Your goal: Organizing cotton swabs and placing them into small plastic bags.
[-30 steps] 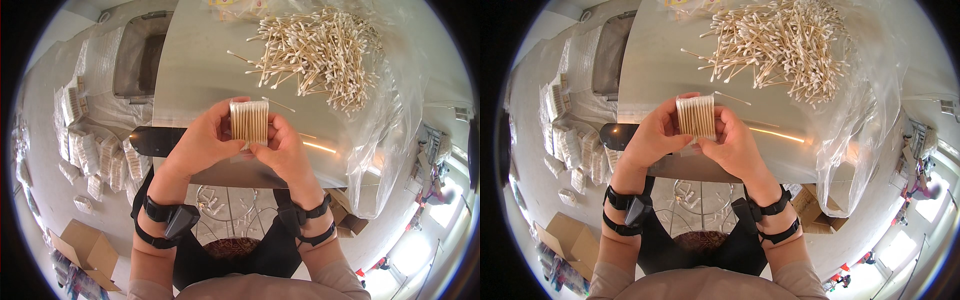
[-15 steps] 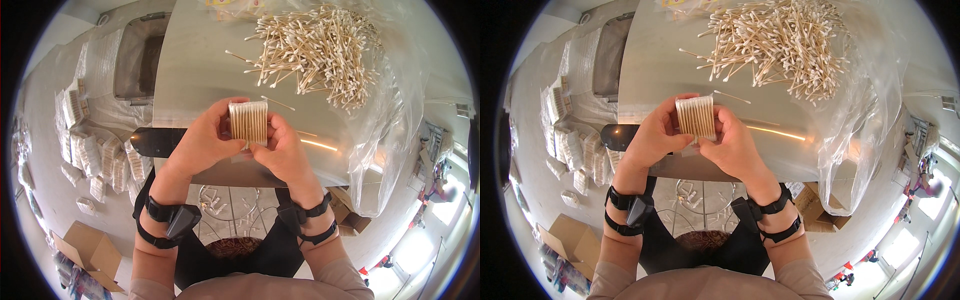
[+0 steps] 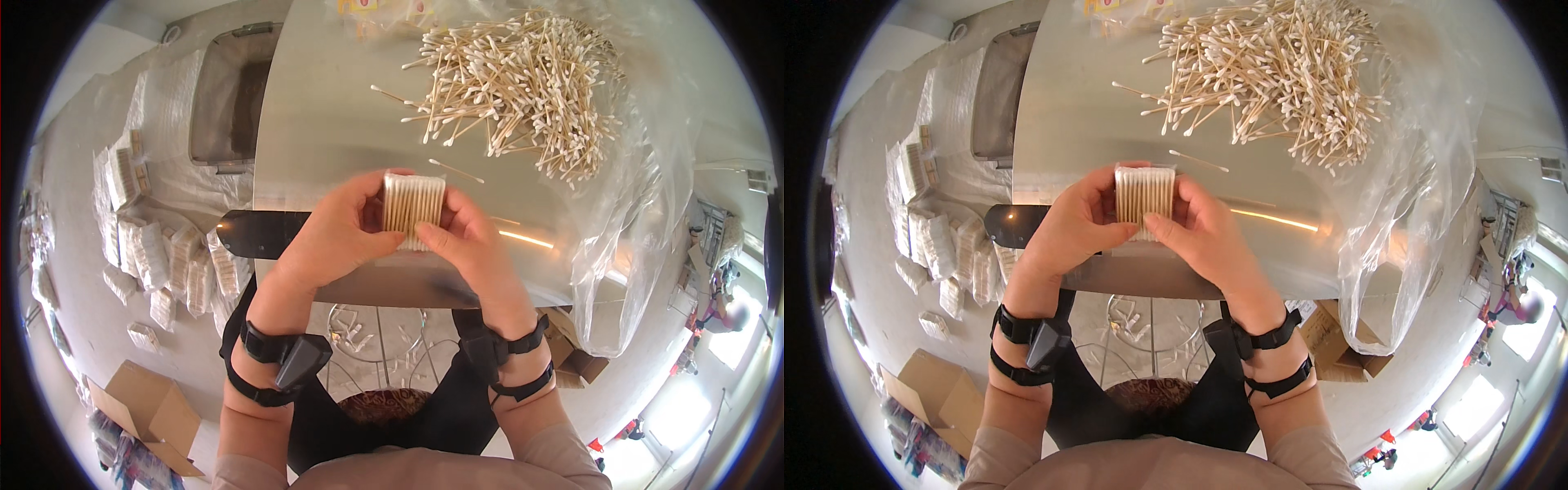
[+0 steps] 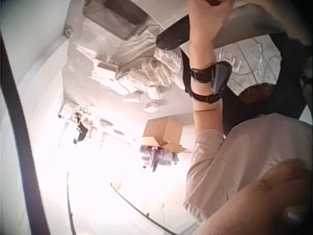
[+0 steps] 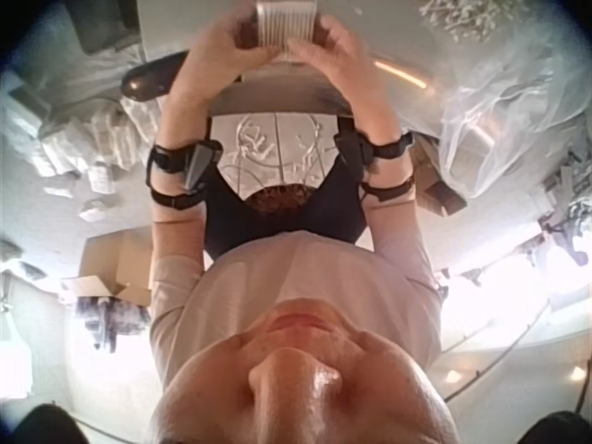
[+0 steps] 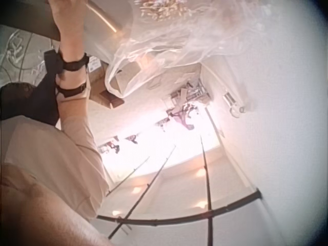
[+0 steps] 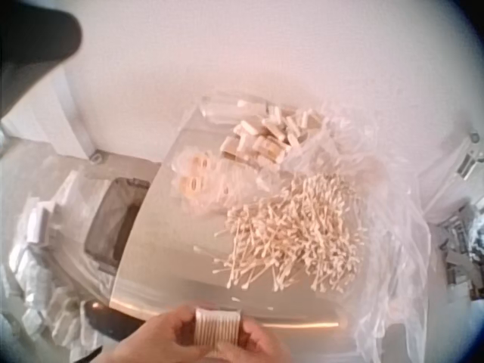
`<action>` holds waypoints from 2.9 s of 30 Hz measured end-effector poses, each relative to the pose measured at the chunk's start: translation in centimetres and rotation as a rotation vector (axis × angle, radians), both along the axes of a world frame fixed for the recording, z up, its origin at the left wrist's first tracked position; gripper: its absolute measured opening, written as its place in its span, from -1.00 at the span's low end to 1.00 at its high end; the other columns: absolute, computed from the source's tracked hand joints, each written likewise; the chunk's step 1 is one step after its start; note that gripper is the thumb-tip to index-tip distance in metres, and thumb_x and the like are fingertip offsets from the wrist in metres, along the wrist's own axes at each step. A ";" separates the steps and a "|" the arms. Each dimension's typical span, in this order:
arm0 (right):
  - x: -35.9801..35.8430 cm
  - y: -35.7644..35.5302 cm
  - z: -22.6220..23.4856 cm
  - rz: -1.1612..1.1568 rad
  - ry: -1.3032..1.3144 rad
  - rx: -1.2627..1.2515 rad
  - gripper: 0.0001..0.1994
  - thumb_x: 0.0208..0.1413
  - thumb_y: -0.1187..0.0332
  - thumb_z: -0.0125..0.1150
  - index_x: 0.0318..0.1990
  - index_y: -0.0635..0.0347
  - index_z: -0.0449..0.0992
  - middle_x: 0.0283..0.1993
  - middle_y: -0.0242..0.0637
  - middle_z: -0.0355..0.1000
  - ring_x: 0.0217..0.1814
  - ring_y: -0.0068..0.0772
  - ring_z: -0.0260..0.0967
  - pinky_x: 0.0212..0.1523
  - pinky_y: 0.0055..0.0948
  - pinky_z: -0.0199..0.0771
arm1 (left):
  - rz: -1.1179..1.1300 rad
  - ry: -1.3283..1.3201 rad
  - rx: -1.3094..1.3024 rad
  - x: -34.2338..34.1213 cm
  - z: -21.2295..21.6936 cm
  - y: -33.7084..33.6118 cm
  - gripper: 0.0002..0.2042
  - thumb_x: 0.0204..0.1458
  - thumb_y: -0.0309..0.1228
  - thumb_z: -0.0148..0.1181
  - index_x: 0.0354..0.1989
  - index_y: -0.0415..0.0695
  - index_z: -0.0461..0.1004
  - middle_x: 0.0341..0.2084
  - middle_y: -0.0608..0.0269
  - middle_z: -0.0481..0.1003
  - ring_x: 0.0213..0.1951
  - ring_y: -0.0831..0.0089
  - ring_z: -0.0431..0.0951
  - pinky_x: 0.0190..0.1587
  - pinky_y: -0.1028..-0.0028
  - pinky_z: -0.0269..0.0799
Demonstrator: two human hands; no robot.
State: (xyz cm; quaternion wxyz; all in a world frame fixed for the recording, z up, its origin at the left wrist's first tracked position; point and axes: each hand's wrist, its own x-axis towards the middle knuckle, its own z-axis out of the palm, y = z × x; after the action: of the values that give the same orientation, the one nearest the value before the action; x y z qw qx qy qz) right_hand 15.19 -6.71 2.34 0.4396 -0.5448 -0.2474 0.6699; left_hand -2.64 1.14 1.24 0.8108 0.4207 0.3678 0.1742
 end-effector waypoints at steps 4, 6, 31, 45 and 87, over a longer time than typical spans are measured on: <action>0.6 0.2 -0.1 -0.033 -0.045 0.057 -0.67 0.17 0.44 0.26 0.06 0.27 0.38 -0.10 -0.38 0.44 -0.10 -0.62 0.42 -0.09 -0.57 0.45 | -0.184 0.053 -0.015 -0.4 0.2 0.1 -0.38 -0.09 -0.73 0.18 0.26 -0.25 0.29 0.02 0.31 0.43 0.01 0.58 0.45 0.09 0.52 0.37; 0.4 0.6 0.3 -0.010 -0.103 0.058 -0.71 0.17 0.42 0.27 0.01 0.24 0.39 -0.16 -0.41 0.44 -0.14 -0.66 0.40 -0.15 -0.61 0.45 | -0.227 0.050 0.033 -0.5 -0.5 -0.3 -0.37 -0.08 -0.72 0.18 0.27 -0.26 0.27 0.00 0.31 0.42 0.00 0.58 0.44 0.07 0.53 0.37; -0.3 0.1 -0.9 -0.238 -0.037 0.234 -0.68 0.29 0.39 0.11 0.12 0.23 0.24 -0.07 -0.29 0.41 -0.13 -0.54 0.40 -0.24 -0.50 0.51 | 0.402 -0.169 -0.091 1.2 -0.9 -1.1 -0.76 0.08 -0.61 0.20 -0.07 -0.24 0.43 -0.25 0.35 0.51 -0.19 0.64 0.48 -0.09 0.60 0.39; -0.4 -0.1 -1.1 -0.374 0.176 0.102 -0.76 0.13 0.52 -0.02 -0.04 0.16 0.23 -0.18 -0.32 0.42 -0.21 -0.55 0.35 -0.29 -0.47 0.36 | 0.306 -0.126 0.097 1.8 -0.6 -1.3 -0.73 0.07 -0.67 0.18 -0.05 -0.23 0.41 -0.18 0.34 0.48 -0.13 0.63 0.46 -0.05 0.56 0.43; -0.4 -0.2 -1.1 -0.408 0.249 0.107 -0.76 0.16 0.49 0.11 -0.05 0.13 0.25 -0.22 -0.40 0.44 -0.25 -0.60 0.36 -0.29 -0.51 0.32 | 0.348 -0.122 0.225 2.4 -0.7 -2.1 -0.70 0.08 -0.64 0.24 -0.01 -0.26 0.39 -0.14 0.30 0.46 -0.11 0.60 0.44 -0.05 0.57 0.43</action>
State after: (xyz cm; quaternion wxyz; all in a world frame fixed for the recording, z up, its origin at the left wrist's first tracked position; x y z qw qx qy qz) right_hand 14.82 -6.91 1.26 0.6212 -0.4726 -0.1110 0.6152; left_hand -0.21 -0.94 0.55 0.7370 0.4275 0.3635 0.3767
